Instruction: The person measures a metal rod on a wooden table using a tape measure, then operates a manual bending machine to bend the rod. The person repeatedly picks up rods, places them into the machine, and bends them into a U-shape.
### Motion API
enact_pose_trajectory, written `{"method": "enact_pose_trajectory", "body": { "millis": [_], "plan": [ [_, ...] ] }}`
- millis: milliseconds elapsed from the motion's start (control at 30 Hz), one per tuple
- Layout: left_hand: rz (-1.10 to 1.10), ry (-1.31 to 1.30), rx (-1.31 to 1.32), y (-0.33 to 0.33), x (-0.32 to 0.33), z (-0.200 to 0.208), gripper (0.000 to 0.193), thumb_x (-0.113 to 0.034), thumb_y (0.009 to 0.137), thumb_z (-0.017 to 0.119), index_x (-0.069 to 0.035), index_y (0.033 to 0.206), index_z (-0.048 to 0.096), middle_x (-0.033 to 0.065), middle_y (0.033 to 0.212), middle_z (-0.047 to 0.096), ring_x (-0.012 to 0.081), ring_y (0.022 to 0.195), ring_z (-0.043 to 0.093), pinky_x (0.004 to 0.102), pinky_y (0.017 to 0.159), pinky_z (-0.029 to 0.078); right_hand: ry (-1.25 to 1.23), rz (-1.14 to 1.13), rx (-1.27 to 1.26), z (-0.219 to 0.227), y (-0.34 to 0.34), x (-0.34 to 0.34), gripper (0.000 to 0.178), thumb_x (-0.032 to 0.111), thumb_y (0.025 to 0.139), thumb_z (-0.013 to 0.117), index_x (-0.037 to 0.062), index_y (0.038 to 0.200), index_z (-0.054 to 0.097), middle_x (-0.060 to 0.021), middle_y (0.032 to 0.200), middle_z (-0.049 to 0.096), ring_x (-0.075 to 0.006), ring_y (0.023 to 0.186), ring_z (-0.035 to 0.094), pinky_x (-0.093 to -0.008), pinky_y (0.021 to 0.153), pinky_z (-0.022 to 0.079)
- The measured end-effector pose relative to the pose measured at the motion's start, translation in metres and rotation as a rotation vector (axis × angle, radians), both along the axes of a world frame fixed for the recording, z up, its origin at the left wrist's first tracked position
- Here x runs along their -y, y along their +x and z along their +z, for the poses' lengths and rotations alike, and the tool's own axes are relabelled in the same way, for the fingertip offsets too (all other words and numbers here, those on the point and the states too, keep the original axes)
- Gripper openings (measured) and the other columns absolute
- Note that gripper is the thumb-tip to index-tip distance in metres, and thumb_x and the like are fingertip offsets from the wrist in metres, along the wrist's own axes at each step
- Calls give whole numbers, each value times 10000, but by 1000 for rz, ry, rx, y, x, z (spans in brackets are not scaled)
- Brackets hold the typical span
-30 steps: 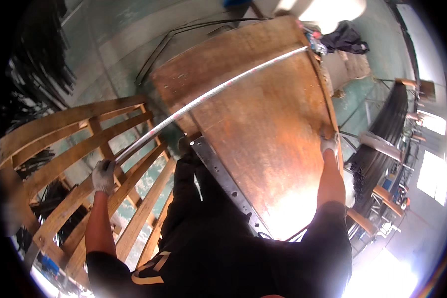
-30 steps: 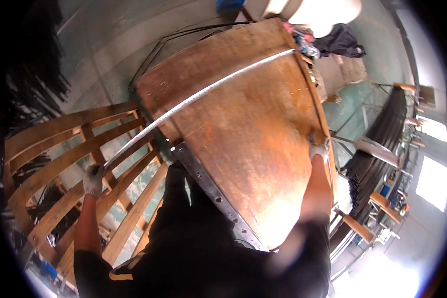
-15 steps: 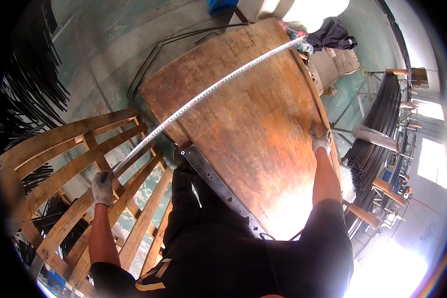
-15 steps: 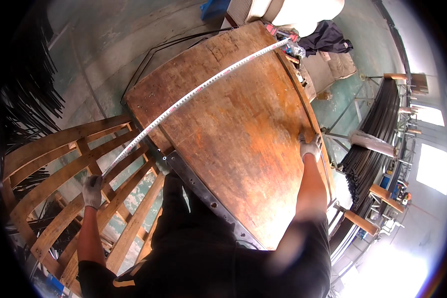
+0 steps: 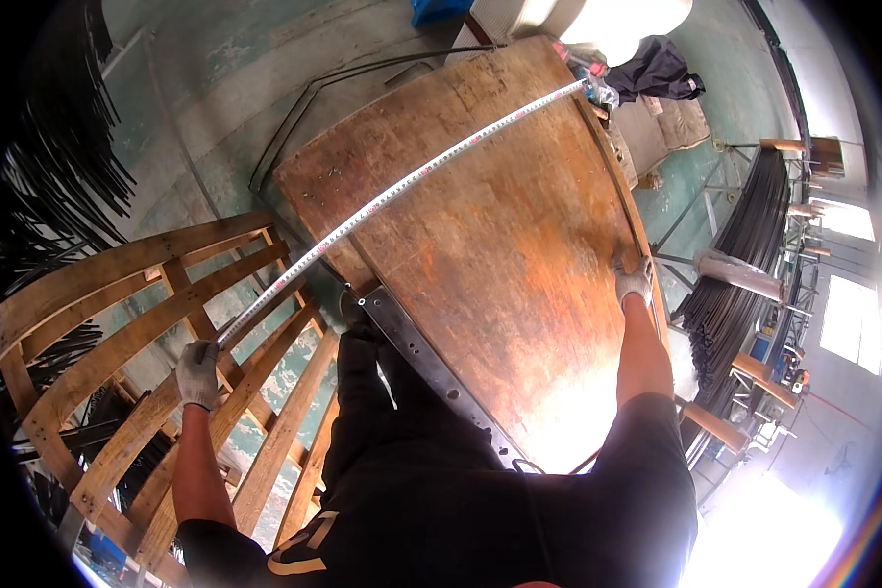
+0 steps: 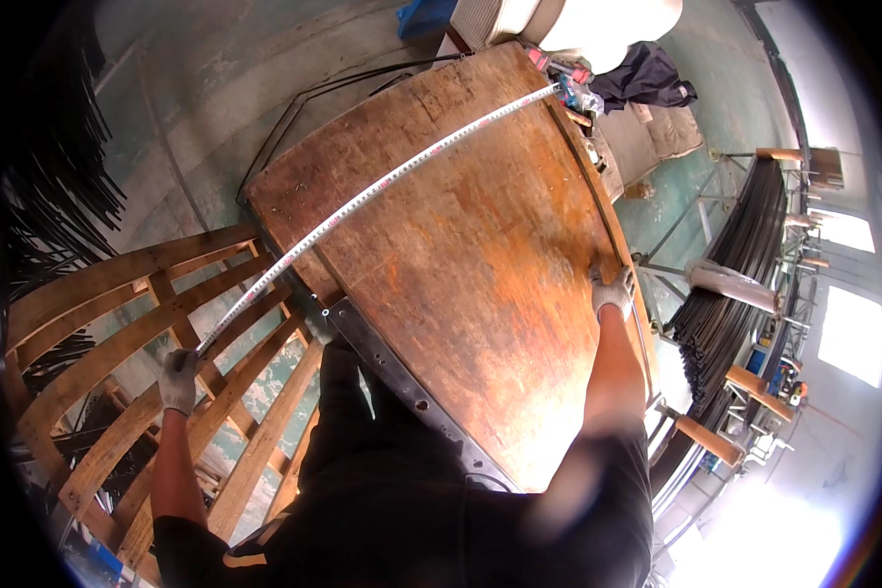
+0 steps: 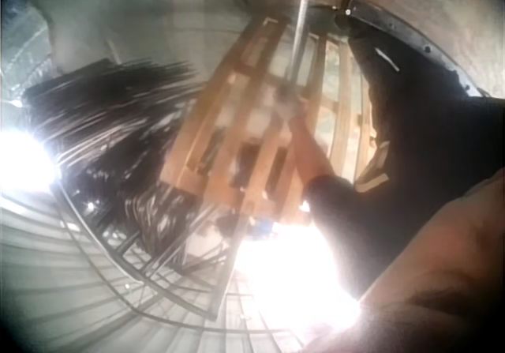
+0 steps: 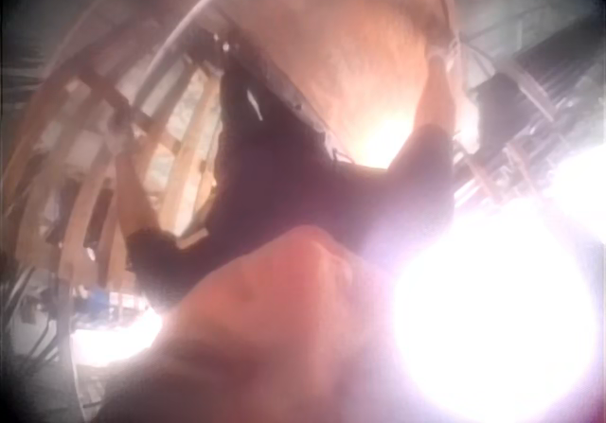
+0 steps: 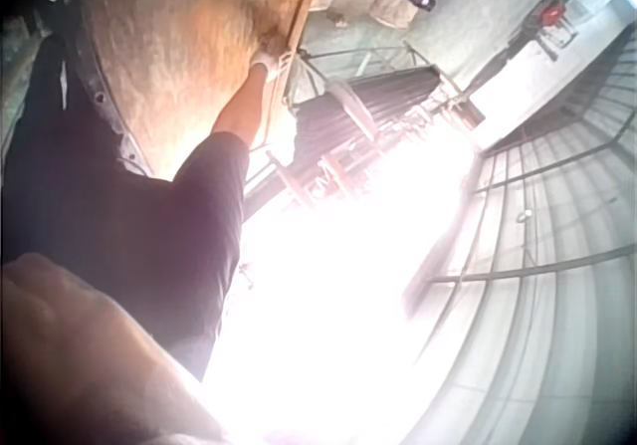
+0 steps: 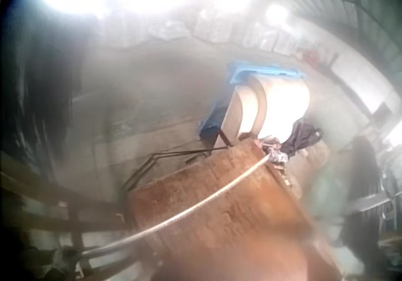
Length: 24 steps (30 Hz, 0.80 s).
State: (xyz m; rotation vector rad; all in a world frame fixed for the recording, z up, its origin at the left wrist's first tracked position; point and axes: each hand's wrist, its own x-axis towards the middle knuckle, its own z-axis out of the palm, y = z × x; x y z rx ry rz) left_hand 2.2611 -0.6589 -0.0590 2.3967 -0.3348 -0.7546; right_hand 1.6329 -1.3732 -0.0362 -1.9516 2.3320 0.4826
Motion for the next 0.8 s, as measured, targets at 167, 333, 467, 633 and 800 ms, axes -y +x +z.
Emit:
{"method": "enact_pose_trajectory", "body": {
  "millis": [167,333,467,633,800],
  "plan": [
    [-52,85,38,2,12,15,215,-178,1070,708,31,1110,743,136,1064,706,268,991,716,390,901,548,5,1,-13,-1,0,1,1171,825,959,585,59,1766,217,-189,1827,246,-369,1677,263,-433,1362,270],
    [-69,110,38,1,21,26,221,-180,1074,702,33,1116,742,140,1065,699,276,991,716,393,901,547,7,-7,4,-1,1,0,1171,814,965,588,52,1767,205,-190,1832,229,-370,1682,249,-430,1367,258],
    [-67,108,40,2,17,21,223,-181,1074,701,35,1110,740,141,1065,695,277,983,713,396,899,545,4,-1,-5,-5,-3,2,1172,808,966,594,48,1767,202,-190,1834,222,-375,1684,242,-431,1368,253],
    [-79,85,50,4,13,15,217,-188,1062,708,24,1096,746,148,1056,699,295,971,710,407,892,543,9,0,-3,-5,-1,1,1171,804,967,599,48,1767,200,-191,1833,227,-379,1683,245,-436,1366,257],
    [-105,117,89,5,15,14,212,-194,1049,717,11,1086,756,156,1043,707,310,979,713,419,895,545,3,2,-3,-4,0,0,1171,805,965,600,51,1767,200,-194,1829,237,-386,1677,257,-439,1363,265]
  ]
}}
